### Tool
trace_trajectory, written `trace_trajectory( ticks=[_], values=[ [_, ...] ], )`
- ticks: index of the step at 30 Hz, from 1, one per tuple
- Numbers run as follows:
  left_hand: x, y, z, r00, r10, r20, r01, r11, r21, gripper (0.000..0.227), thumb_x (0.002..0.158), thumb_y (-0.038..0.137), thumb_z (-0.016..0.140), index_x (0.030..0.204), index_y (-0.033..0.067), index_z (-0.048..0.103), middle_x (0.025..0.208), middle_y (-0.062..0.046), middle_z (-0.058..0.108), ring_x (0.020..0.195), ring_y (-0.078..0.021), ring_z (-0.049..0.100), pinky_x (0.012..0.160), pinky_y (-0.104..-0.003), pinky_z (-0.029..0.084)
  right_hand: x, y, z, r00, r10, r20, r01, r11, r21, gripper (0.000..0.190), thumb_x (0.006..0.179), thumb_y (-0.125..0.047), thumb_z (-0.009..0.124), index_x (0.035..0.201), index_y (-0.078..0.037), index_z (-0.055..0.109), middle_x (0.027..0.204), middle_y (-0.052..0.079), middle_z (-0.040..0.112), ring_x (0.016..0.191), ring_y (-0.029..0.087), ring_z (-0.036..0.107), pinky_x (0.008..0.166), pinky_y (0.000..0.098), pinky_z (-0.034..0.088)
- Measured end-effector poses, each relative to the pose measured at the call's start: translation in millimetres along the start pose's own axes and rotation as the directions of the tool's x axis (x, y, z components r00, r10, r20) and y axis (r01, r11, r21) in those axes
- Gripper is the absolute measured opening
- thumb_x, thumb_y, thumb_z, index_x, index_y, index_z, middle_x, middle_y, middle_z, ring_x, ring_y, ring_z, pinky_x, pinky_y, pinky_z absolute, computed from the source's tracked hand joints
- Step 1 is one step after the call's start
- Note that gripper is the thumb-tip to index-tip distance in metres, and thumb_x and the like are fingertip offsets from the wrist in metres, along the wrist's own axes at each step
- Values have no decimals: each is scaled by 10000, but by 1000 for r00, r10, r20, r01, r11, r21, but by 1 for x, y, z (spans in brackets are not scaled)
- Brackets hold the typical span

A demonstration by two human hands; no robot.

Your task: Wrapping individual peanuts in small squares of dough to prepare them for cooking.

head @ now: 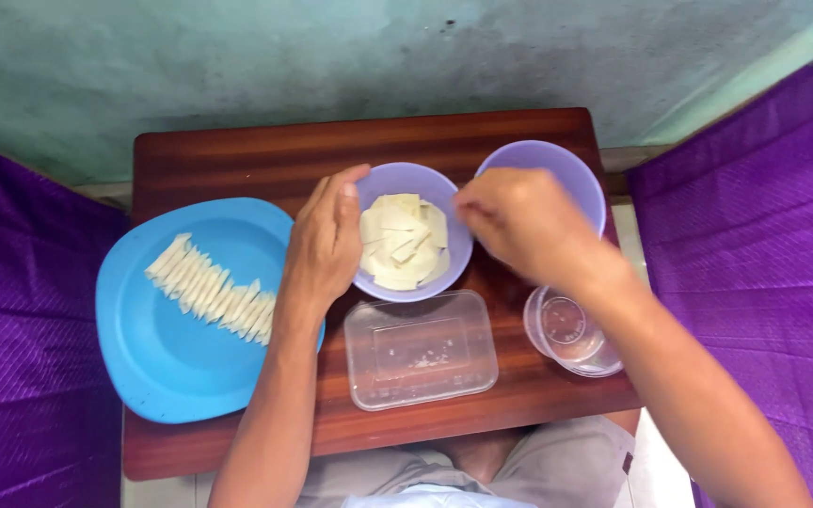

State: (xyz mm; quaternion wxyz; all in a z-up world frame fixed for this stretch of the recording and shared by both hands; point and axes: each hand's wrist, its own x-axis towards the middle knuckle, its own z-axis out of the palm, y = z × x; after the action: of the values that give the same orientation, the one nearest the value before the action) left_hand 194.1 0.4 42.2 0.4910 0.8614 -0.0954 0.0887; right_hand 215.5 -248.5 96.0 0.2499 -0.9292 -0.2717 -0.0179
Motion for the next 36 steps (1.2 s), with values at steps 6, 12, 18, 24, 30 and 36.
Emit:
trace_trajectory(
  ticks=[6, 12, 18, 24, 30, 36],
  values=[
    [0, -7, 0, 1000, -2, -11, 2, 1000, -18, 459, 1112, 298, 274, 1360, 110, 611, 1221, -154, 664, 1139, -357, 657, 990, -470, 503, 15, -30, 43, 969, -166, 182, 178, 983, -52, 42, 832, -121, 706, 874, -122, 708, 877, 45, 713, 908, 272, 669, 728, 367, 563],
    [0, -6, -2, 1000, -16, -6, 16, 999, -46, 448, 1110, 299, 278, 1355, 111, 603, 1231, -173, 662, 1139, -390, 655, 987, -511, 506, 23, -31, 65, 944, -187, 272, 245, 949, -196, 58, 805, -139, 733, 821, -194, 745, 885, 28, 630, 923, 277, 594, 743, 374, 539],
    [-1, -10, -1, 999, -34, -3, 34, 998, -43, 441, 1112, 334, 282, 1358, 141, 594, 1243, -158, 662, 1135, -374, 664, 972, -511, 519, 32, -33, 68, 919, -186, 348, 293, 912, -288, 121, 821, -163, 728, 898, -229, 794, 909, 28, 603, 919, 275, 569, 734, 378, 495],
    [0, -8, -2, 999, -45, 9, 45, 998, -54, 443, 1101, 329, 289, 1360, 128, 587, 1264, -173, 656, 1156, -402, 648, 988, -545, 505, 36, -31, 81, 915, -231, 331, 354, 854, -382, 133, 857, -213, 668, 864, -263, 791, 921, 22, 609, 915, 270, 573, 714, 388, 478],
    [1, -4, -4, 999, -53, 9, 53, 998, -44, 426, 1095, 320, 305, 1342, 130, 596, 1248, -182, 660, 1156, -409, 645, 987, -543, 505, 38, -37, 73, 928, -198, 317, 282, 928, -244, 117, 815, -240, 747, 923, -216, 785, 966, 42, 584, 953, 309, 581, 700, 442, 503],
    [0, -7, -3, 1000, -24, -11, 24, 998, -52, 436, 1092, 310, 306, 1342, 116, 604, 1207, -184, 660, 1077, -423, 651, 959, -541, 500, 41, -40, 33, 978, -137, 157, 91, 958, 270, 127, 867, -151, 701, 965, -77, 732, 955, 155, 739, 923, 419, 692, 758, 504, 555]
  ],
)
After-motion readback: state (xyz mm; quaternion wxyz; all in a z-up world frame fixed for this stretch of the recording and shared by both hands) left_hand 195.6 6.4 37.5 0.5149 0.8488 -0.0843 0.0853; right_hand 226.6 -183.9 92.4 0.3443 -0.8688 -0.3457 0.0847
